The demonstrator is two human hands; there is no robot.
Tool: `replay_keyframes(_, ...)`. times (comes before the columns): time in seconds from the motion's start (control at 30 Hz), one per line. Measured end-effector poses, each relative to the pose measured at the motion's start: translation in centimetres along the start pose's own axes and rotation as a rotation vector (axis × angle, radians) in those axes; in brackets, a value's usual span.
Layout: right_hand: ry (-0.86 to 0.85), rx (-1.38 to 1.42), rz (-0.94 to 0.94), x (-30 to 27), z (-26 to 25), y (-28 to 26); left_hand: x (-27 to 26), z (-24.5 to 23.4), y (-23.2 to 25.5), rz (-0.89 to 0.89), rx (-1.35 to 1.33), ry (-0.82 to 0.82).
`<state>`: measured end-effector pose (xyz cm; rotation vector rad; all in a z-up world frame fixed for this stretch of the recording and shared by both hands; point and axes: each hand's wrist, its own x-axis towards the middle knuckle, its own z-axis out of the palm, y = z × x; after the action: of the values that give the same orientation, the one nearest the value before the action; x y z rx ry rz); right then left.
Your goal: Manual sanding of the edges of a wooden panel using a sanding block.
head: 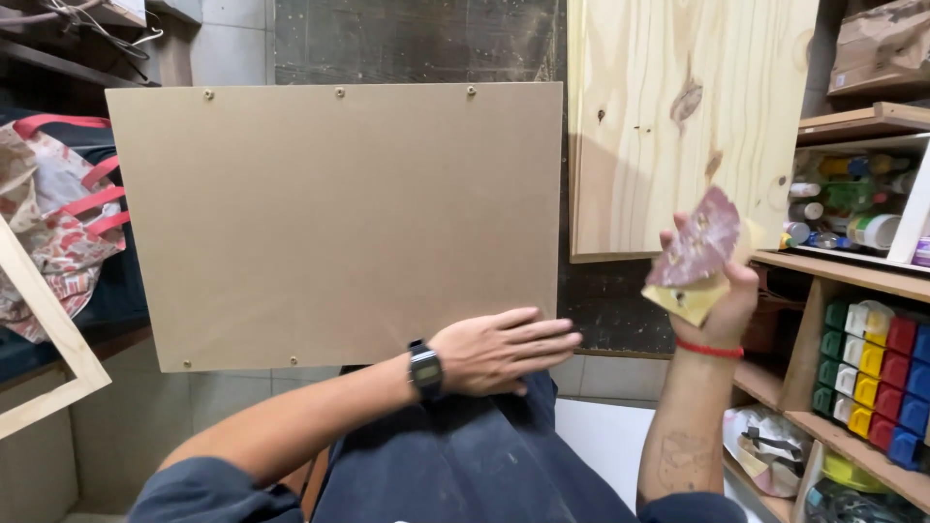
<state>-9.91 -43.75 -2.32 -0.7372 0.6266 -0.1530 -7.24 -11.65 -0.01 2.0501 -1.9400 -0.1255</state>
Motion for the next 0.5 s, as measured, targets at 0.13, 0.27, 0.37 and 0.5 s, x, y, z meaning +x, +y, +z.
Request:
replay_keyframes(0.13, -0.191, -0.191, 0.001, 2.5, 3.7, -0.3, -2.2, -1.2, -1.5, -0.095, -0.187, 0.162)
replay_keyframes(0.27, -0.374, -0.59, -0.195, 0.9, 15.6, -1.8, -3.3, -2.0, -7.4, -0.4, 0.142, 0.286)
replay_keyframes(0.37, -0.569, -1.079, -0.554, 4.3, 17.1, -0.1, -5.1, -4.7, -10.3, -0.718, 0.094, 0.148)
replay_keyframes(0.5, -0.628, -1.695, -0.484, 5.6, 24.4, -0.3, -5.0, -5.4, -10.4, -0.902, 0.122, 0.193)
